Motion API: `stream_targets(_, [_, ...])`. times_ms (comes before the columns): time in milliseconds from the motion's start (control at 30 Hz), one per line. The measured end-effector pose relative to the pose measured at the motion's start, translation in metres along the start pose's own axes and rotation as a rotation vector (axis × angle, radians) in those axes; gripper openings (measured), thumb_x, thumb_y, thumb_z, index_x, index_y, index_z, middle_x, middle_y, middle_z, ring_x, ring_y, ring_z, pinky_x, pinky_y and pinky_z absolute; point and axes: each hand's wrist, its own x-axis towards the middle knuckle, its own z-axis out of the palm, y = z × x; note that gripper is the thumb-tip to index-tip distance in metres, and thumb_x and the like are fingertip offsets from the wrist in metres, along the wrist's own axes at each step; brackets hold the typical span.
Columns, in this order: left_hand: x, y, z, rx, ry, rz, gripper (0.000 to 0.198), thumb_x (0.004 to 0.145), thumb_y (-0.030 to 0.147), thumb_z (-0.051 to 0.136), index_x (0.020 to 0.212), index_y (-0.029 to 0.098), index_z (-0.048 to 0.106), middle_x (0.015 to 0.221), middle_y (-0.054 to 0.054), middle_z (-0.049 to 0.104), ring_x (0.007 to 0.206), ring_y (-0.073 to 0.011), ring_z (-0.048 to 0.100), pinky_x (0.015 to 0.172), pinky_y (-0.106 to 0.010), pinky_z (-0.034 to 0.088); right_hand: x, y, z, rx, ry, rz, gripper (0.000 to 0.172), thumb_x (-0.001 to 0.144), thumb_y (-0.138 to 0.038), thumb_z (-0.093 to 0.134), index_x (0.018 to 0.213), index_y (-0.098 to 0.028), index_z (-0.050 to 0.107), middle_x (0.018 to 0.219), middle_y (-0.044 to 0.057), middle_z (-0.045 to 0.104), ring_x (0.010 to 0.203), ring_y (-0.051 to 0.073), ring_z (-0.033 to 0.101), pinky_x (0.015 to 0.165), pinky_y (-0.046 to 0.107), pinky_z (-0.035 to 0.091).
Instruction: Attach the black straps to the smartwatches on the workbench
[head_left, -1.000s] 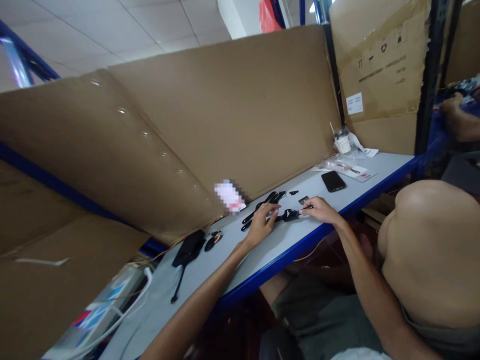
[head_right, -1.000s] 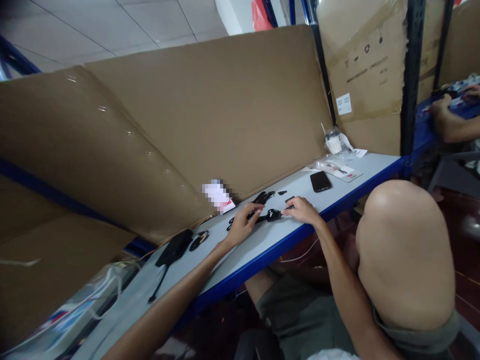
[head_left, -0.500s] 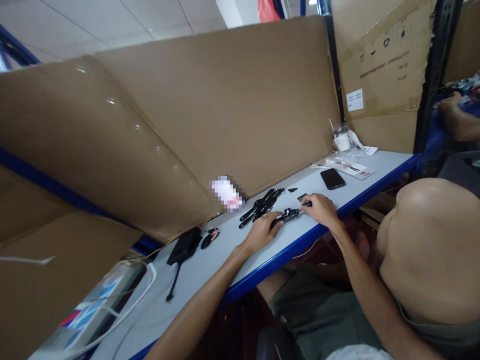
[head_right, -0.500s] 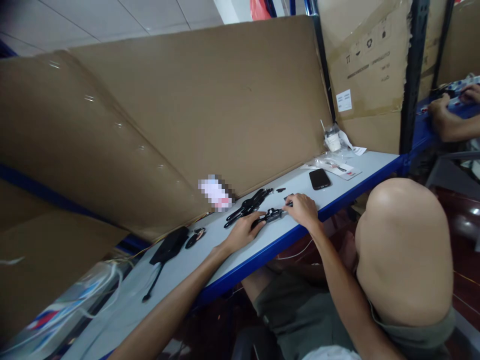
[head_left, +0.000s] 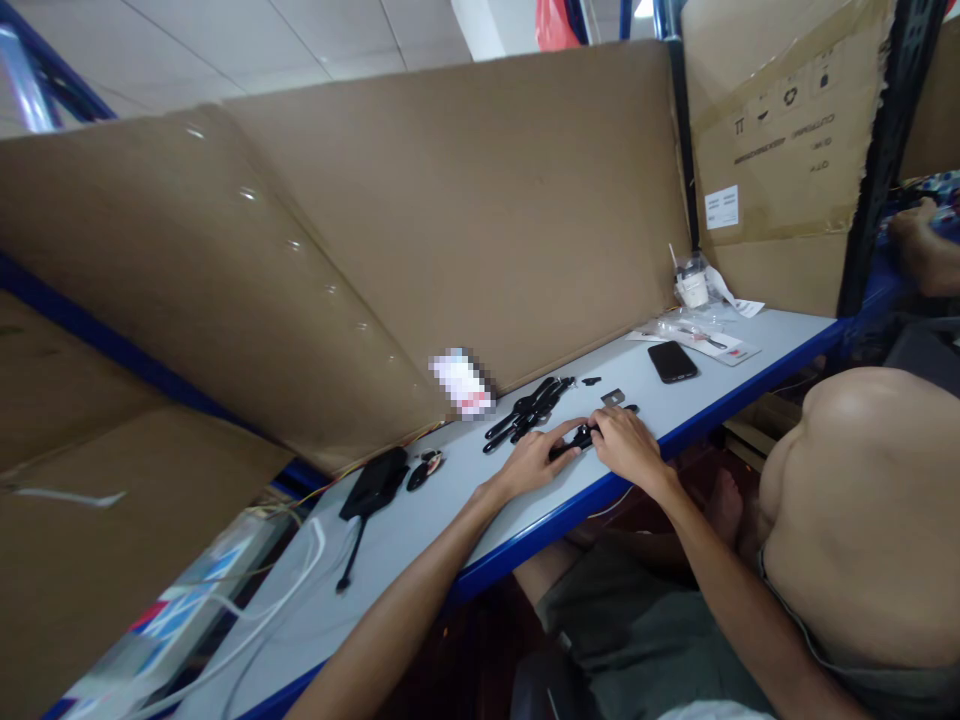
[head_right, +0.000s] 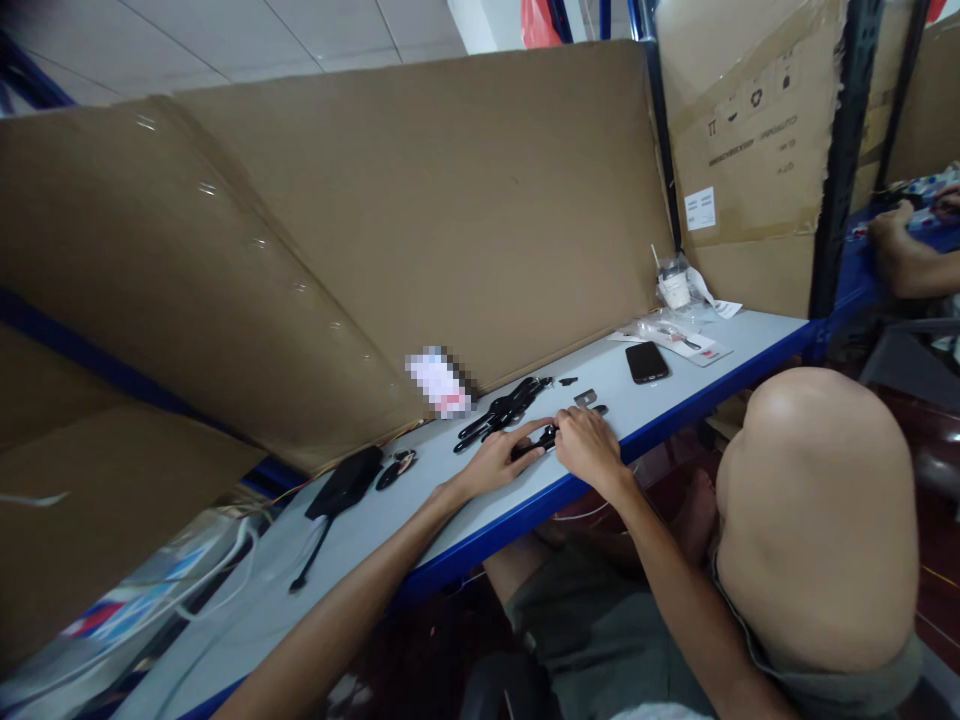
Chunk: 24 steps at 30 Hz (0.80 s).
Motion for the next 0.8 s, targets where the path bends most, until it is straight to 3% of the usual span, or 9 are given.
stream_targets(167, [-0.001,0.002,0.003,-0.003,0.027,-0.015,0.062,0.103,0.044,0.05,0.158,0.017,0.045,0.063,0.004,0.061,0.055,-0.0147,0.052,0.061,-0.025,0.033,0.002,0.001,0.002,-0.044,0.006,-0.033,0.026,0.105,-0.031,0.055,0.117,-0.016,0.072,0.121,0.014,0.073,0.118,0.028,0.063,0.101,0.038,0.043])
stream_targets(400, [-0.002,0.009,0.005,0.025,0.043,-0.057,0.057,0.104,0.045,0.05,0.154,0.018,0.051,0.064,0.003,0.064,0.058,-0.0168,0.059,0.063,-0.026,0.036,0.0,-0.004,-0.001,-0.08,0.026,-0.02,0.024,0.105,-0.033,0.057,0.115,-0.017,0.072,0.117,0.014,0.074,0.116,0.027,0.064,0.099,0.037,0.043])
stream_targets(800, [-0.004,0.012,0.009,0.062,0.07,-0.041,0.057,0.103,0.042,0.051,0.155,0.018,0.048,0.063,0.004,0.063,0.06,-0.0181,0.062,0.062,-0.027,0.035,0.0,-0.007,0.002,-0.038,0.053,-0.012,0.021,0.102,-0.022,0.055,0.111,-0.016,0.073,0.112,0.014,0.076,0.111,0.027,0.066,0.099,0.037,0.043])
